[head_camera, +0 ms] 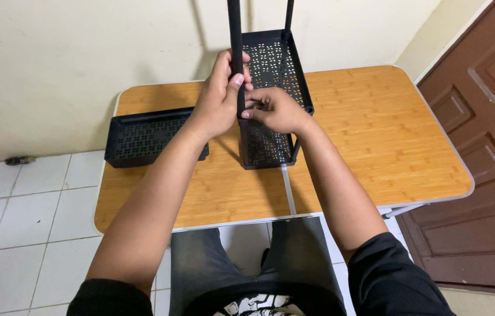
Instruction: The person assembles a black plastic storage shelf by inserting vertical poles into perforated trays and stacking additional trays on top. The person secures each tray by pressing it into place on the poles.
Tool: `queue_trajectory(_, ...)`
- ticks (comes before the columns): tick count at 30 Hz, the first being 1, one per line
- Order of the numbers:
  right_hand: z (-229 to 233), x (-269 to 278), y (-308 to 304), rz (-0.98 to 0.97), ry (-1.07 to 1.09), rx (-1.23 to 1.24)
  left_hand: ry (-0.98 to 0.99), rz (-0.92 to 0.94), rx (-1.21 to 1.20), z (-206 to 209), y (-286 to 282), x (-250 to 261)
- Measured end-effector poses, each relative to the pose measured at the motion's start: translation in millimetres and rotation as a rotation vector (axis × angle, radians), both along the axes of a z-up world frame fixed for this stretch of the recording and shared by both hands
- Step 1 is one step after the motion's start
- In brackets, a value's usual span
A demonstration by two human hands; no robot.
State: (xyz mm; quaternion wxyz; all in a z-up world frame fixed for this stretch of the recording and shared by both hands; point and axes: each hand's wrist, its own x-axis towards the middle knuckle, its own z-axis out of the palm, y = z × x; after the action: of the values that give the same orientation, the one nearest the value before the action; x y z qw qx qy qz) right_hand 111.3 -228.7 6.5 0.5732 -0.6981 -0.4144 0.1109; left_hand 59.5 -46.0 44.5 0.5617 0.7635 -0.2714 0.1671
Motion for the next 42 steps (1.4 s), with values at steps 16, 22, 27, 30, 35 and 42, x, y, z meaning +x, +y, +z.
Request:
queue_trajectory(16, -4, 1, -2, -0.294, -0.314, -0.191, 0.011, -0.142, -0.416, -26, -28, 15)
queue_trajectory(22, -6, 1, -2, -0.353, -0.316, -0.258, -0.015, -0.085, -0.395, -25, -30, 17)
queue_trajectory(27, -4, 2, 0, -0.277, -0.328, -0.221, -0.005, -0.033, -0.371, -26, -30, 28)
queue_trajectory(30, -1, 7, -1, -0.231, -0.314, -0.224, 0.003, -0.033, -0.395, -27, -30, 34)
queue_trajectory(35, 0, 13, 0, -0.165, -0.247, -0.211, -0.003, 0.022, -0.385, -29, -29, 40)
queue_trajectory(42, -13, 26, -1, 0.004, 0.022, -0.139, -0.022, 0.031, -0.39, -32, -28, 48)
